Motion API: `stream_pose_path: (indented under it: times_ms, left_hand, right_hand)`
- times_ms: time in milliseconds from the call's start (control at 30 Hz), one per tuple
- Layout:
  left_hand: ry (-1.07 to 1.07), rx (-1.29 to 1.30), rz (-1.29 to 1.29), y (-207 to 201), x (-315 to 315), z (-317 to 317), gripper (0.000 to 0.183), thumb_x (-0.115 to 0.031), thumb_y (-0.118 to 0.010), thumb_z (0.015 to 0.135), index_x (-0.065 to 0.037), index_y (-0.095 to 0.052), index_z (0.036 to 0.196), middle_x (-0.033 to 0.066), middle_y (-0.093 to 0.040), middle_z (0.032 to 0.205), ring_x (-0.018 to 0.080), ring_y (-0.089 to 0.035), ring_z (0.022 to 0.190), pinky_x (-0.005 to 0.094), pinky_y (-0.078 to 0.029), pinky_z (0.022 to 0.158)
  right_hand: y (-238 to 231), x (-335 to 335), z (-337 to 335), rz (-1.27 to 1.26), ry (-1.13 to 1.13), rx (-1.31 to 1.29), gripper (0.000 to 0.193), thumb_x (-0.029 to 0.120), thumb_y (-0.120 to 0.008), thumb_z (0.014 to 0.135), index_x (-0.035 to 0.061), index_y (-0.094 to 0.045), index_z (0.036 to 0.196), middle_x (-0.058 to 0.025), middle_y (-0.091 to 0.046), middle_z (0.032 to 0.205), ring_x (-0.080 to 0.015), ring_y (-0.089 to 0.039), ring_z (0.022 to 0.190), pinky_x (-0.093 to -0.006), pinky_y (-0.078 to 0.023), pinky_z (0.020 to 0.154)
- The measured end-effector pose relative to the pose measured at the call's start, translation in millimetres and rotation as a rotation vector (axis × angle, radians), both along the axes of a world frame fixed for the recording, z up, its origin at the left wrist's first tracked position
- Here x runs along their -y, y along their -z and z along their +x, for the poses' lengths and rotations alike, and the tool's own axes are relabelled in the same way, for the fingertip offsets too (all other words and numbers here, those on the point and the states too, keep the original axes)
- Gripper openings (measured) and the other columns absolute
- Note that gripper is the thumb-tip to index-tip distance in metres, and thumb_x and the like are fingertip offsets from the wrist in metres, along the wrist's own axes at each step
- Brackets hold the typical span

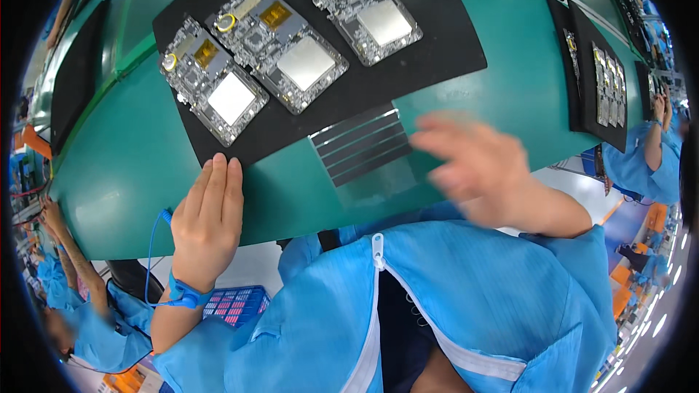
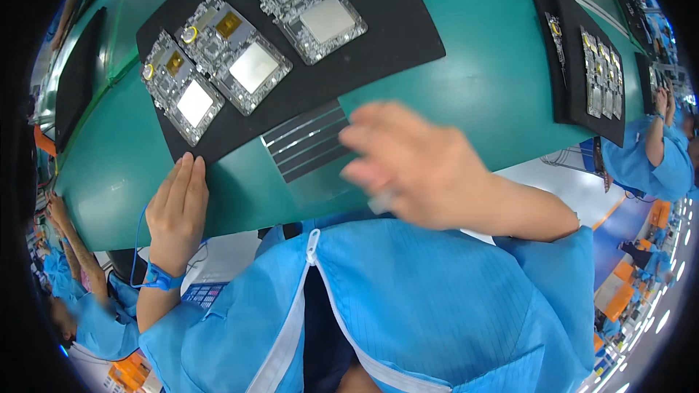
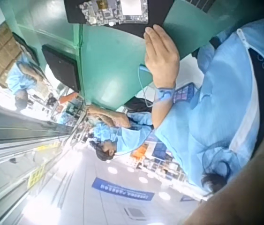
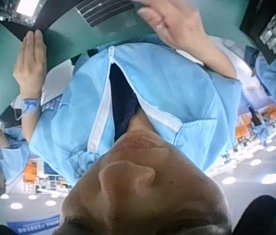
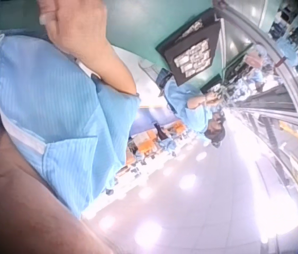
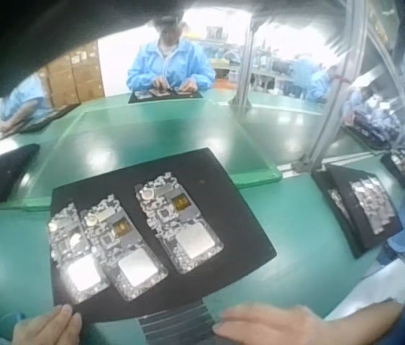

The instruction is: The person uses tweezers to pick up small rectangular components from a strip and place them onto specific spots on multiple circuit boards. They repeat this process for several boards, moving each completed board aside and bringing a new one into the workspace.

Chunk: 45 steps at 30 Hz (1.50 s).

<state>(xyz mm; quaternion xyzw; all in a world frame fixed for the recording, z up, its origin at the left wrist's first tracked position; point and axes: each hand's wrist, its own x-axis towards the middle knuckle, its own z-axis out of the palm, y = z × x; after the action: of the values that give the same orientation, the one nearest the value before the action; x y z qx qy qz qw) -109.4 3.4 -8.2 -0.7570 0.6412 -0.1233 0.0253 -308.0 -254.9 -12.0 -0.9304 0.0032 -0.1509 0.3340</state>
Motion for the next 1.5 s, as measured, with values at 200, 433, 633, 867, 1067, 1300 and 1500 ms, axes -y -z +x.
stream_pose_path:
  times_ms: [200,433,633,867,1067,1300,1500]
  left_hand:
    - [0.258,-0.457,-0.104,-9,34,-31,0.03,-0.004,-0.059,0.071,0.008,-0.061,0.098,0.0189,-0.061,0.102,0.0301,-0.062,0.094,0.0349,-0.052,0.077]
    - [0.544,-0.42,-0.104,30,99,-47,0.039,-0.015,-0.068,0.07,0.004,-0.06,0.103,0.0173,-0.058,0.109,0.0281,-0.058,0.099,0.033,-0.05,0.081]
    - [0.583,-0.438,-0.117,37,102,-42,0.037,-0.014,-0.068,0.071,0.004,-0.061,0.102,0.0166,-0.059,0.105,0.0273,-0.059,0.096,0.0328,-0.051,0.079]
    - [0.602,-0.491,-0.14,42,104,-38,0.039,-0.014,-0.07,0.068,0.004,-0.062,0.102,0.0175,-0.058,0.107,0.0278,-0.058,0.095,0.0336,-0.052,0.077]
    - [0.551,-0.56,-0.113,42,104,-39,0.04,-0.014,-0.069,0.066,0.0,-0.062,0.103,0.0204,-0.055,0.116,0.0285,-0.058,0.095,0.0343,-0.052,0.078]
    - [0.559,-0.539,-0.103,42,106,-38,0.038,-0.013,-0.068,0.067,0.0,-0.063,0.102,0.0212,-0.055,0.116,0.0279,-0.058,0.094,0.0337,-0.053,0.076]
    - [0.563,-0.526,-0.127,43,106,-39,0.036,-0.012,-0.067,0.068,0.001,-0.063,0.101,0.0215,-0.056,0.115,0.0276,-0.058,0.093,0.0333,-0.053,0.075]
  right_hand:
    - [-12,41,-9,0.723,0.339,-0.304,0.06,0.049,-0.026,0.097,0.0013,-0.058,0.08,-0.0083,-0.058,0.072,-0.0102,-0.051,0.054,-0.0209,-0.039,0.048]
    - [25,24,-3,1.054,0.406,-0.139,0.023,0.019,-0.07,0.082,0.0007,-0.057,0.085,-0.0028,-0.059,0.07,-0.0049,-0.051,0.053,-0.0165,-0.04,0.048]
    - [25,10,-9,0.944,0.424,-0.149,0.024,0.023,-0.066,0.086,0.0003,-0.057,0.085,-0.0016,-0.058,0.066,-0.0048,-0.051,0.051,-0.017,-0.038,0.044]
    - [23,9,-5,0.911,0.476,-0.162,0.024,0.022,-0.063,0.089,-0.0002,-0.056,0.084,-0.0027,-0.057,0.065,-0.0052,-0.052,0.049,-0.0171,-0.038,0.043]
    - [22,7,-3,0.94,0.474,-0.165,0.023,0.02,-0.063,0.088,-0.0018,-0.056,0.086,-0.0036,-0.058,0.065,-0.006,-0.055,0.051,-0.0167,-0.042,0.045]
    - [26,10,-8,0.974,0.466,-0.13,0.021,0.018,-0.063,0.088,-0.0022,-0.056,0.087,-0.0037,-0.059,0.068,-0.0061,-0.056,0.053,-0.0166,-0.043,0.046]
    - [27,8,-8,0.966,0.449,-0.093,0.02,0.017,-0.063,0.088,-0.002,-0.056,0.087,-0.0038,-0.059,0.069,-0.0057,-0.056,0.053,-0.0163,-0.043,0.045]
